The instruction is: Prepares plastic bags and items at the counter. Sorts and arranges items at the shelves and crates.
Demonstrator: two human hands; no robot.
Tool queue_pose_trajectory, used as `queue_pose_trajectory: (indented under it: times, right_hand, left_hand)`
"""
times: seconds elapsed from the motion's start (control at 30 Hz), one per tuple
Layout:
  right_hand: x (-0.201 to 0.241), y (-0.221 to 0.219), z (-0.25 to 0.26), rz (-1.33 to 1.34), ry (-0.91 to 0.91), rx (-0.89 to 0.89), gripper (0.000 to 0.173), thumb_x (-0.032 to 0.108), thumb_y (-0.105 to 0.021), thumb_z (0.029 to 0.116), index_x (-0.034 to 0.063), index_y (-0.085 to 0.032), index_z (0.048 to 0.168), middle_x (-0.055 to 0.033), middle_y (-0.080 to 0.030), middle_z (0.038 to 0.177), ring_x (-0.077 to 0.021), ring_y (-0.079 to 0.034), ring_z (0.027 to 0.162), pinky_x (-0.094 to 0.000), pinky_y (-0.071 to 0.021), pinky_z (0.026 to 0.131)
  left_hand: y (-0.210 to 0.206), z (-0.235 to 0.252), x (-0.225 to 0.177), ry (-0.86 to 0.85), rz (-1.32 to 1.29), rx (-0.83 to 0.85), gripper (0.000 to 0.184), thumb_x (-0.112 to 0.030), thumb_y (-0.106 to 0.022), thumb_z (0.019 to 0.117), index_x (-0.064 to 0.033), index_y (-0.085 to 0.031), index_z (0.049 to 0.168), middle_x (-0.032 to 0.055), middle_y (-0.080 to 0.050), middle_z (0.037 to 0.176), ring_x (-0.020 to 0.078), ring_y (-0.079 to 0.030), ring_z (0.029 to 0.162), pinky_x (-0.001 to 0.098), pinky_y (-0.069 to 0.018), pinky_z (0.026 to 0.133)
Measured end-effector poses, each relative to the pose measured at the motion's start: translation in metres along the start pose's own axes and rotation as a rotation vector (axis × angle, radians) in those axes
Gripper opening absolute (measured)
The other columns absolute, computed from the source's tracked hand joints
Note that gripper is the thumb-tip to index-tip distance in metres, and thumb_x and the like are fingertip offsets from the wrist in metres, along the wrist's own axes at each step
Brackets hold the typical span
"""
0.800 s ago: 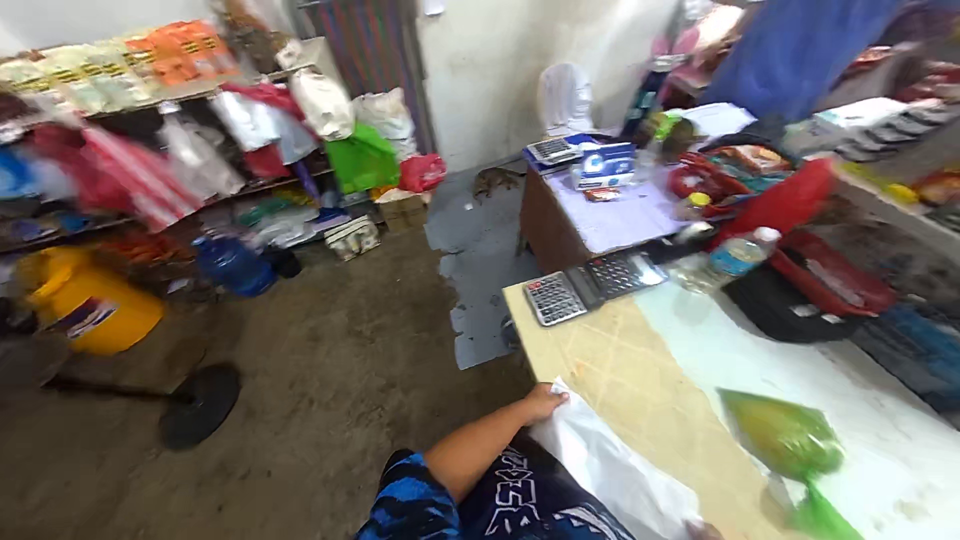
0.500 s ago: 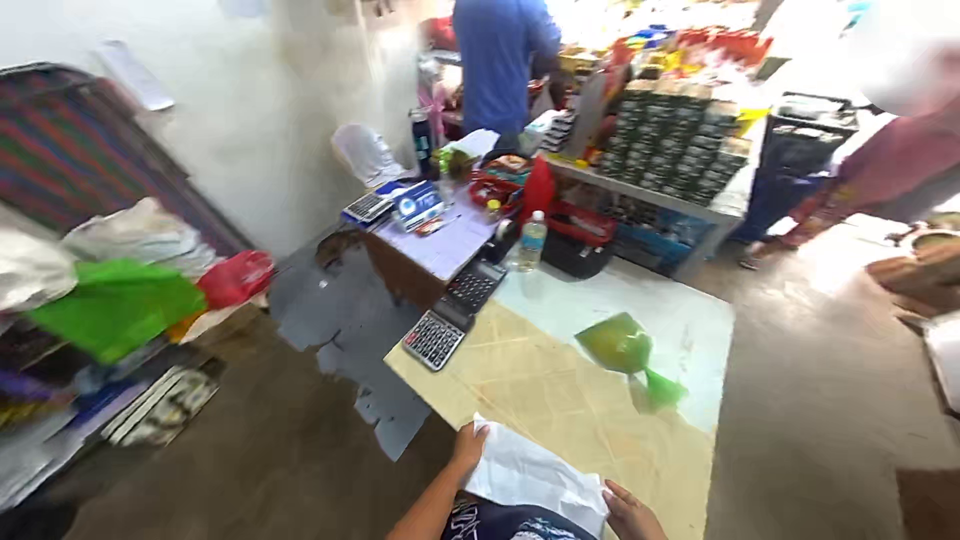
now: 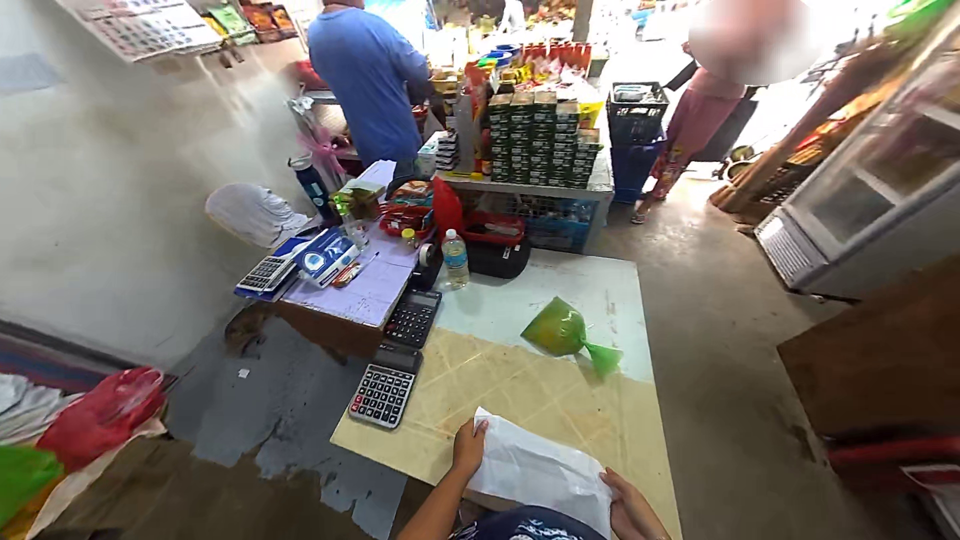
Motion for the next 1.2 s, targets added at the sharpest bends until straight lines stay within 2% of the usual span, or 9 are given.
queue_pose_trajectory:
  times: [0.13,0.23,0.33,0.47,0.57,0.7,0.8,1.1,1.2]
  right_hand:
    - [0.007,0.001,0.000,-0.086,0.122,-0.011,0.049,0.001,-0.043,0.1048,-0.0046,-0.027,0.151,-0.0215,-0.056,0.121,-0.0197,-0.061,0.099,-0.0368,-0.0527,0.087]
    - [0.017,-0.007,-0.006,-0.282,0.206,0.004,0.055,-0.007,-0.052,0.0986,-0.0084,-0.029,0.149,-0.0248,-0.056,0.117,-0.0206,-0.062,0.093,-0.0361,-0.0531,0.082]
    - [0.023,-0.022,-0.003,-0.443,0.327,0.036,0.049,-0.007,-0.057,0.0950,-0.0105,-0.039,0.140,-0.0163,-0.058,0.096,-0.0132,-0.057,0.074,-0.0306,-0.0496,0.068]
    - [0.044,-0.064,-0.011,-0.522,0.515,0.205,0.030,0.002,-0.052,0.1019,-0.0094,-0.051,0.130,-0.0075,-0.062,0.087,-0.0031,-0.056,0.065,-0.0214,-0.0470,0.060]
    - [0.061,-0.097,-0.023,-0.506,0.598,0.317,0.036,0.010,-0.037,0.1068,-0.0057,-0.054,0.135,-0.0081,-0.065,0.102,-0.0034,-0.061,0.077,-0.0216,-0.0509,0.068]
    - [0.068,-0.107,-0.028,-0.308,0.484,0.368,0.037,0.009,-0.031,0.1064,-0.0024,-0.046,0.139,0.0087,-0.048,0.067,0.0030,-0.041,0.049,-0.0139,-0.0376,0.049]
    - [0.066,-0.106,-0.030,-0.296,0.480,0.435,0.051,0.000,-0.042,0.0949,-0.0020,-0.037,0.146,0.0102,-0.049,0.061,0.0031,-0.047,0.048,-0.0142,-0.0430,0.050]
    - [0.075,-0.091,-0.029,-0.502,0.498,0.338,0.043,0.000,-0.043,0.1023,-0.0042,-0.047,0.145,-0.0010,-0.056,0.071,-0.0049,-0.048,0.056,-0.0254,-0.0455,0.058]
    - [0.090,-0.080,-0.034,-0.557,0.469,0.235,0.044,0.000,-0.045,0.1037,-0.0032,-0.047,0.147,-0.0213,-0.064,0.092,-0.0233,-0.056,0.073,-0.0409,-0.0497,0.075]
  left_hand:
    - [0.001,-0.004,-0.025,0.056,0.199,-0.042,0.056,-0.020,-0.067,0.0983,0.0036,-0.049,0.145,0.0307,-0.049,0.146,0.0459,-0.049,0.135,0.0594,-0.0401,0.112]
    - [-0.004,-0.013,-0.066,-0.090,0.234,-0.064,0.056,-0.013,-0.071,0.0911,0.0037,-0.054,0.141,0.0316,-0.049,0.143,0.0487,-0.050,0.130,0.0592,-0.0428,0.106]
    - [-0.039,-0.026,-0.103,-0.127,0.043,0.287,0.035,-0.013,-0.063,0.1008,0.0091,-0.060,0.127,0.0274,-0.066,0.118,0.0350,-0.067,0.103,0.0475,-0.0539,0.094]
    - [-0.090,-0.057,-0.126,0.098,-0.229,0.684,0.039,-0.025,-0.052,0.1090,0.0094,-0.055,0.128,0.0195,-0.066,0.112,0.0174,-0.067,0.089,0.0338,-0.0549,0.084]
    - [-0.092,-0.058,-0.137,0.045,-0.350,0.619,0.035,-0.018,-0.062,0.1038,0.0111,-0.055,0.123,0.0184,-0.062,0.109,0.0180,-0.063,0.089,0.0348,-0.0544,0.085]
    - [-0.075,-0.053,-0.145,-0.026,-0.435,0.563,0.031,-0.007,-0.069,0.0969,0.0098,-0.057,0.120,0.0111,-0.064,0.100,0.0123,-0.063,0.085,0.0304,-0.0548,0.082]
    - [-0.068,-0.057,-0.145,-0.050,-0.453,0.560,0.023,-0.002,-0.068,0.0955,0.0089,-0.060,0.114,0.0060,-0.065,0.091,0.0084,-0.063,0.078,0.0274,-0.0557,0.078]
    - [-0.073,-0.057,-0.131,-0.020,-0.339,0.390,0.020,-0.003,-0.061,0.1003,0.0121,-0.061,0.113,0.0124,-0.066,0.094,0.0126,-0.063,0.079,0.0311,-0.0559,0.077]
    - [-0.066,-0.052,-0.130,-0.010,-0.391,0.305,0.017,-0.001,-0.049,0.1044,0.0123,-0.053,0.114,0.0055,-0.058,0.084,0.0062,-0.057,0.070,0.0245,-0.0526,0.071]
Point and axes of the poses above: each hand's wrist, its own z-axis towards the middle knuckle, its own y-axis out of the back of the hand, x = y × z, the point moved 9 cm from there along z, towards the middle knuckle
